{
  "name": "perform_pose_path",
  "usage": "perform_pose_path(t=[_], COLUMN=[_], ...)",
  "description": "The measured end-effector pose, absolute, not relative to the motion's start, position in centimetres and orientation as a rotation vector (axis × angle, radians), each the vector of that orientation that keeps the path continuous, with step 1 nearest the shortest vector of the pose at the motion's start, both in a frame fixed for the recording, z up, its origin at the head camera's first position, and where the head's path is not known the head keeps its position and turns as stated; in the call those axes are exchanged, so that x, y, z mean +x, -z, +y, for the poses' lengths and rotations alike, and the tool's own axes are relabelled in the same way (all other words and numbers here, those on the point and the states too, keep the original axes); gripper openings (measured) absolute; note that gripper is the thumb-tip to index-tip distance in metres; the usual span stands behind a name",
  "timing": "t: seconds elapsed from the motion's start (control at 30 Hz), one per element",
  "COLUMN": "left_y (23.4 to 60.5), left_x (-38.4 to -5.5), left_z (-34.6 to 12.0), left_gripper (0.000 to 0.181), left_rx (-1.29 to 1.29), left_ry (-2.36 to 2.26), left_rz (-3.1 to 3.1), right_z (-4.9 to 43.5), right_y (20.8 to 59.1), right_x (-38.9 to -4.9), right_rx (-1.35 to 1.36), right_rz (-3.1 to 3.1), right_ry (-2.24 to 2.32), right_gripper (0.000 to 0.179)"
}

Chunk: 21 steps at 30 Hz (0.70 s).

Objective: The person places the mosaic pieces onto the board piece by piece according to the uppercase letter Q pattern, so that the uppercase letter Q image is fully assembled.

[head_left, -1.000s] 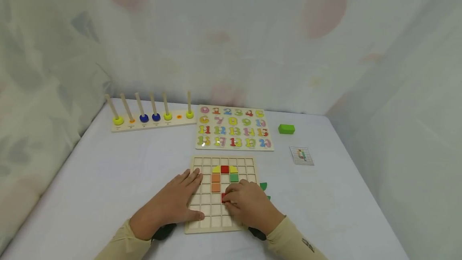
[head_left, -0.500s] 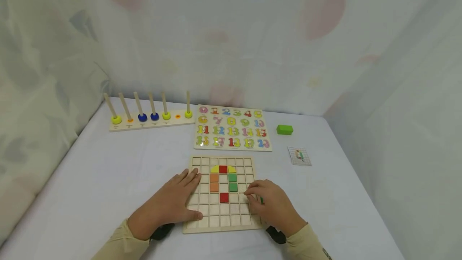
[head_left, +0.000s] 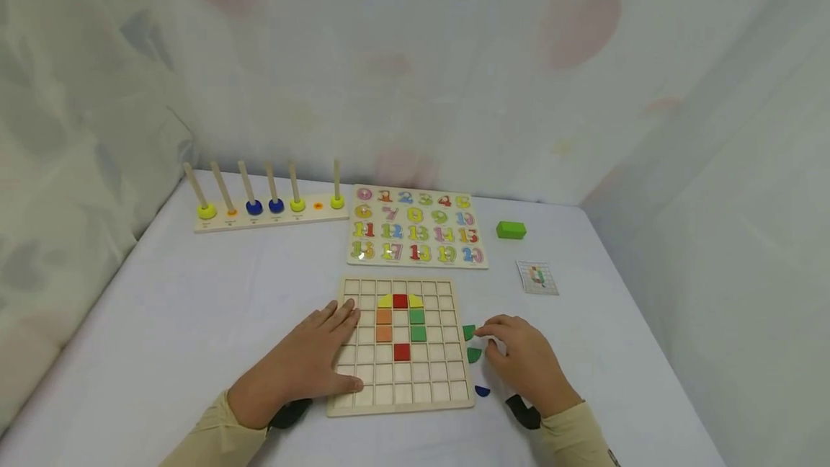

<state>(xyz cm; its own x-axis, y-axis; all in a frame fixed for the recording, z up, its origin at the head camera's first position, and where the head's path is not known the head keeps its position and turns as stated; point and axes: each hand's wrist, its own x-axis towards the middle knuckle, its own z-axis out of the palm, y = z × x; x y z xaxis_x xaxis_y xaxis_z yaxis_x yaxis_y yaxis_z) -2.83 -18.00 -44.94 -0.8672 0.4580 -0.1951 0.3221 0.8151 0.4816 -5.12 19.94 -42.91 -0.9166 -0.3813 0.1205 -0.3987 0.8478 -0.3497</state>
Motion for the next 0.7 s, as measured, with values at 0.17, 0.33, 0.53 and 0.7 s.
perform_pose_path(t=[0.17, 0.33, 0.53, 0.7], left_y=[45.2, 44.9, 45.2, 45.4], left_x=[-2.9, -2.9, -3.0, -3.1], left_z=[-17.9, -17.9, -17.9, -18.0], left_gripper=[0.119, 0.12, 0.119, 0.118], left_rx=[0.586, 0.588, 0.601, 0.589], left_ry=[-0.614, -0.624, -0.636, -0.613], left_rz=[2.699, 2.69, 2.691, 2.701], right_z=[20.6, 20.2, 19.7, 18.4], right_y=[43.2, 44.3, 44.2, 43.1], right_x=[-5.1, -5.0, -5.2, -5.5], right_rx=[0.63, 0.73, 0.758, 0.809], right_rz=[-3.071, -3.145, -3.071, -2.953], right_ry=[-0.49, -0.415, -0.28, -0.367], right_gripper=[0.022, 0.024, 0.014, 0.012])
